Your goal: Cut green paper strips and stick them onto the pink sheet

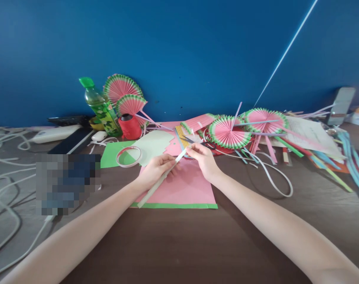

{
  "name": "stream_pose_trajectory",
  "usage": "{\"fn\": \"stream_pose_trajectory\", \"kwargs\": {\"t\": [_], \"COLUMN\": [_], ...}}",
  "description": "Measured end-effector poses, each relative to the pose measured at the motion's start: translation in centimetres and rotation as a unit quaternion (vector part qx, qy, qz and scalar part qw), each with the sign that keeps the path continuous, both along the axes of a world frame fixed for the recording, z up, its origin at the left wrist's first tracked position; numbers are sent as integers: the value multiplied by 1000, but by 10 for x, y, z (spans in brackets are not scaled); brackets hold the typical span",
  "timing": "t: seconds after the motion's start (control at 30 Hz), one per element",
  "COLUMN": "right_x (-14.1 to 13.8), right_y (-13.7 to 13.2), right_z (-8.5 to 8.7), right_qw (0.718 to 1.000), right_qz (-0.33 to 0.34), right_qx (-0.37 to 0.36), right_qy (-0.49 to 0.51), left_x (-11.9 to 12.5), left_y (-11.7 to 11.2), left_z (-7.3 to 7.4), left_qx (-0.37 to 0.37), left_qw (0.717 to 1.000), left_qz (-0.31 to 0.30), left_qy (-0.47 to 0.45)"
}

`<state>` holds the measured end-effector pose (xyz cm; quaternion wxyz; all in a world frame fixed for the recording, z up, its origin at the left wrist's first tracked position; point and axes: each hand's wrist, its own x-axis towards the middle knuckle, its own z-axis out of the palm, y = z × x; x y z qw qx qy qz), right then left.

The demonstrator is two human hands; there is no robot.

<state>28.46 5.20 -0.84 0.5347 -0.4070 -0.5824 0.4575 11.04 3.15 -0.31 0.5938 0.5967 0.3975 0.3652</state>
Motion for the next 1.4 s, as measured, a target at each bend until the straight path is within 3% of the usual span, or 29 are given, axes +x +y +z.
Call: {"fn": "stream_pose_trajectory", "kwargs": {"t": [0.2,0.4,0.5,0.6,0.93,1.17,1.27,1.4], "right_x": [-1,-1,-2,-3,1,4,2,-8], "right_y": [2,-2,-8,-12,1,6,-4,-20], "right_z": [-8,-4,2,4,-4,-6,1,7], "right_qw": [997,997,993,991,994,983,975,956], "right_qz": [49,65,34,20,-96,-157,-177,-96], "right_qx": [-21,16,41,46,42,75,132,205], "right_qy": [55,-23,-104,-121,18,62,-25,-187], "left_x": [1,0,0,0,-6,-5,-3,-1], "left_y": [1,1,0,1,7,6,4,3], "left_z": [0,-2,-1,-1,-5,-1,1,-2], "left_qx": [-24,-20,-21,-29,-71,-95,-91,-60], "left_qw": [999,999,999,999,993,990,990,994], "left_qz": [9,7,3,-5,-69,-35,-14,4], "left_qy": [-35,-43,-37,-30,-61,-98,-105,-93]}}
